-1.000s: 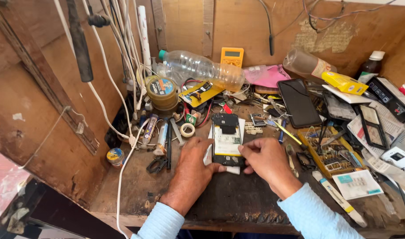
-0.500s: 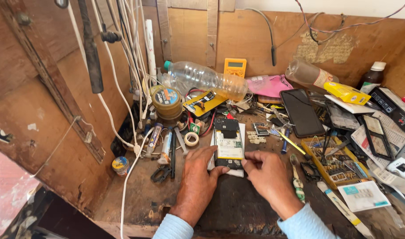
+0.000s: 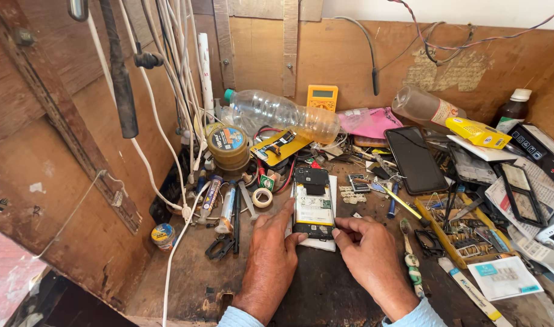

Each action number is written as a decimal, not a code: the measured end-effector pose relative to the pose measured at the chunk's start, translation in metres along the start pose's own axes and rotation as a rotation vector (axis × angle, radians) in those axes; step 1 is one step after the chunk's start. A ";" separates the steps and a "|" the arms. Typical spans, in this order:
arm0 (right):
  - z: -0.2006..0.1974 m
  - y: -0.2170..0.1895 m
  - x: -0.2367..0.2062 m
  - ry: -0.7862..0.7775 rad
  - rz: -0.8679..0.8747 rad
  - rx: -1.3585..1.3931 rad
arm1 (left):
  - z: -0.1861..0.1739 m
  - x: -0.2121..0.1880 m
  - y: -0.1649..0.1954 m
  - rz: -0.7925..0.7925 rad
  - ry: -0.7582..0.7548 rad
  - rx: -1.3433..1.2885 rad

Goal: The person uses a screwdriver to remove screws from a disassembled mobile phone on a cluttered workbench. They then remove the back cover, inspect the internal components, and place the back cover back onto the phone.

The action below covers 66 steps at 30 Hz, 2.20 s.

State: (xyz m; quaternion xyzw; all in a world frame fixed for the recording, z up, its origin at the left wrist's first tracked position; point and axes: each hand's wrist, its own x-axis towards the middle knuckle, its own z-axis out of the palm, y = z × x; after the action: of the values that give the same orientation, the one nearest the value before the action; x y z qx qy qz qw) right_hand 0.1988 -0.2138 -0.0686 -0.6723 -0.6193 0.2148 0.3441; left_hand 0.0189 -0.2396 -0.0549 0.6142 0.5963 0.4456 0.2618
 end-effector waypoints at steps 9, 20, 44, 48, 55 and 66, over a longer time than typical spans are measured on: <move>-0.002 -0.001 -0.001 0.011 0.027 0.020 | 0.002 0.000 -0.005 0.077 0.051 -0.038; -0.003 -0.003 -0.006 0.007 0.067 0.007 | -0.002 0.001 0.000 0.002 0.005 -0.042; -0.005 -0.003 -0.009 0.040 -0.054 0.007 | 0.001 0.000 -0.007 0.189 0.016 0.006; -0.004 -0.002 -0.010 0.042 -0.059 0.024 | 0.000 0.001 -0.003 0.211 0.016 0.044; -0.006 -0.005 -0.010 0.018 -0.026 -0.004 | 0.001 0.000 -0.002 0.097 -0.018 0.031; -0.006 -0.006 -0.011 0.017 -0.038 0.013 | 0.001 0.000 -0.003 0.072 -0.008 0.021</move>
State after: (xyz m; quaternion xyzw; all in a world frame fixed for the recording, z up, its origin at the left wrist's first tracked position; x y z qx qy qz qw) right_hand 0.1974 -0.2260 -0.0620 -0.6600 -0.6275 0.2065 0.3578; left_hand 0.0186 -0.2390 -0.0583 0.6399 0.5773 0.4459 0.2416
